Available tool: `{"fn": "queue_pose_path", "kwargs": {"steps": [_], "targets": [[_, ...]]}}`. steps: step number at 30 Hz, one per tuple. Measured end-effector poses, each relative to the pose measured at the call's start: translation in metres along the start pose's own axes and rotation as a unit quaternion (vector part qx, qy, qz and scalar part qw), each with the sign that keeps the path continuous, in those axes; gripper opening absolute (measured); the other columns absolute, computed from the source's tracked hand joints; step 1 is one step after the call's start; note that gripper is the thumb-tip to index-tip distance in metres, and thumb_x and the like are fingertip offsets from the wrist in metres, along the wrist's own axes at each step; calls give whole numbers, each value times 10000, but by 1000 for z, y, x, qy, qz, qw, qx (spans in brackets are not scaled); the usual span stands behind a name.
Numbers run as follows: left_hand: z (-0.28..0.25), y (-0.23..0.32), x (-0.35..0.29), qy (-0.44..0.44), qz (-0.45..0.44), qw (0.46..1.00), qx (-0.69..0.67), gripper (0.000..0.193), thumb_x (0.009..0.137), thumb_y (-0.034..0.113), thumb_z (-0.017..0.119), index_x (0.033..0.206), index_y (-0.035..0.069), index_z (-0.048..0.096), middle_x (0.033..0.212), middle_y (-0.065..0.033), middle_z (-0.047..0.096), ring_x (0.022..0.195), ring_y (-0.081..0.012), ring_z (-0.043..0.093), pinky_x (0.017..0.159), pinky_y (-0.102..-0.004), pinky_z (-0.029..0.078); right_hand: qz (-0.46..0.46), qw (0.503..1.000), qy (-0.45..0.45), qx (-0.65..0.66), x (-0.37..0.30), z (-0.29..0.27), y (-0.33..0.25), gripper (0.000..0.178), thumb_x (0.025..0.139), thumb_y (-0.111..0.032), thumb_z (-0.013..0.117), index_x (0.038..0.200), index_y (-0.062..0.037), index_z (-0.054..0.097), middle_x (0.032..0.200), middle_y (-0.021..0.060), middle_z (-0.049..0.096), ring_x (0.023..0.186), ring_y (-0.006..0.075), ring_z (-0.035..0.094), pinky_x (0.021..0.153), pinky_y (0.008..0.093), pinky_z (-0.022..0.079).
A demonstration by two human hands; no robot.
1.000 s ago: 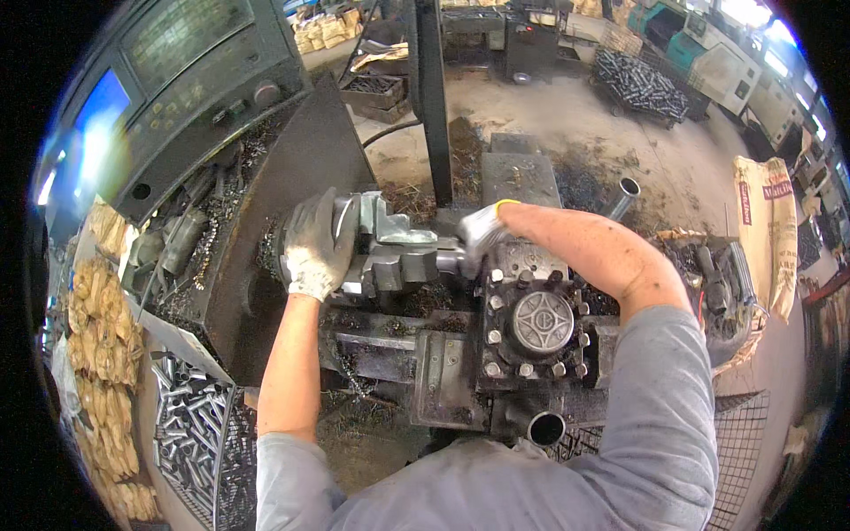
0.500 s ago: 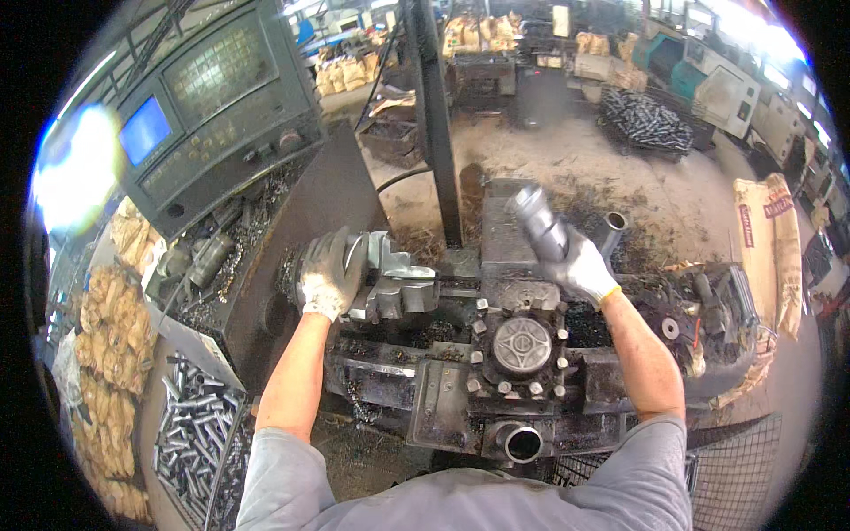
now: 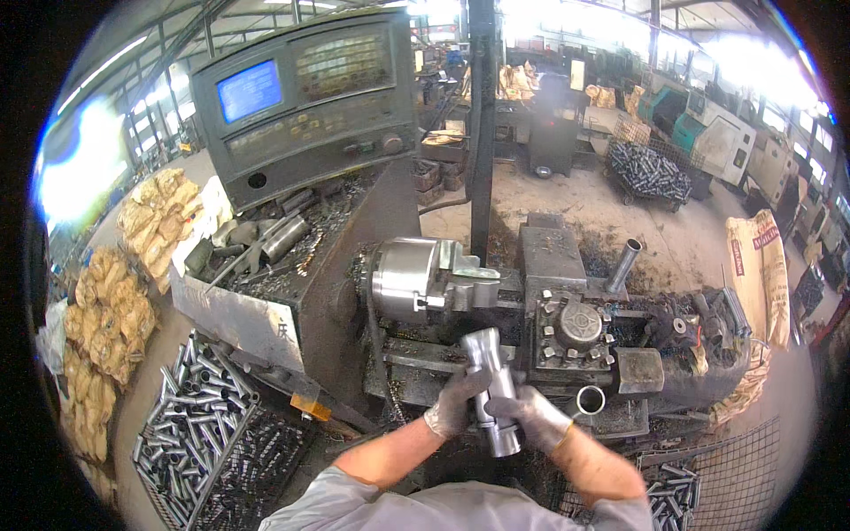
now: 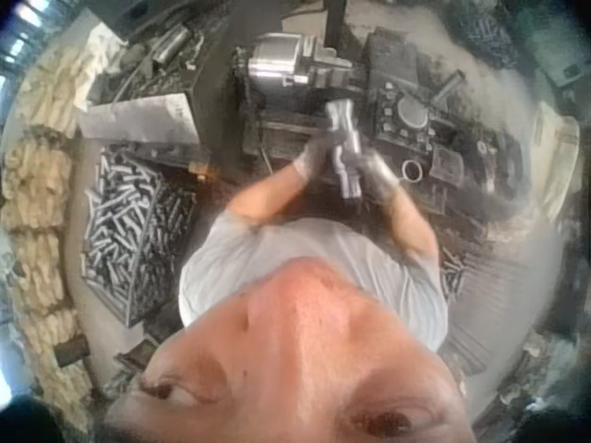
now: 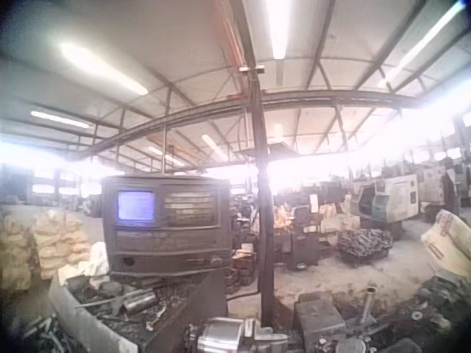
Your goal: The person repeatedly picks up cylindrical metal parts from a wire basket and inserts them into a lathe chuck. They secure the parts, operate the machine controls, and then remove the processed parts, placing them into a collection bin. This cycle is repeated continuously.
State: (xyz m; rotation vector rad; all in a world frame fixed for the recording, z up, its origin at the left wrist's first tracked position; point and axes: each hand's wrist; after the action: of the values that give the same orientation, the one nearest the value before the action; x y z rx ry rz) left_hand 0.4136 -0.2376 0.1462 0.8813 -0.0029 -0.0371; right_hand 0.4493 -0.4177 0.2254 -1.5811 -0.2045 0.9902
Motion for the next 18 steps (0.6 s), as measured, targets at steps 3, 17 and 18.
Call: {"fn": "queue_pose_path", "kwargs": {"steps": [3,17,18], "targets": [[-30,-49,-20,161,-161,967,-114,414,1013,360,727,1256,33,650,1123,-109,726,934,-248,723,917,-414,599,84,979,2,187,10,-2,79,538,964,-399,765,1261,41,676,1061,60,727,912,178,704,804,334,583],[-103,-100,-38,111,-142,931,-319,390,1069,344,479,1185,7,639,1049,-122,706,955,-297,694,958,-469,580,70,883,190,-422,-181,-151,230,728,693,-616,910,1051,7,791,842,181,755,767,276,735,756,404,604],[-101,-94,-41,97,-154,917,-354,471,1087,383,457,1224,-33,629,1047,-145,720,955,-301,710,937,-493,596,182,888,202,-372,-227,-173,240,672,681,-586,918,1009,-10,804,857,185,764,780,279,741,786,402,618]]}}
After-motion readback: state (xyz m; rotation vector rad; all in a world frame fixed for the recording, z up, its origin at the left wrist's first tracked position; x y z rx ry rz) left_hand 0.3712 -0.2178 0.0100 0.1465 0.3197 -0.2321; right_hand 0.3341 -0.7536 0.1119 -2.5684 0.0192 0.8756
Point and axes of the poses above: each hand's wrist, its own x-axis towards the middle knuckle, its own z-axis out of the palm, y = z × x
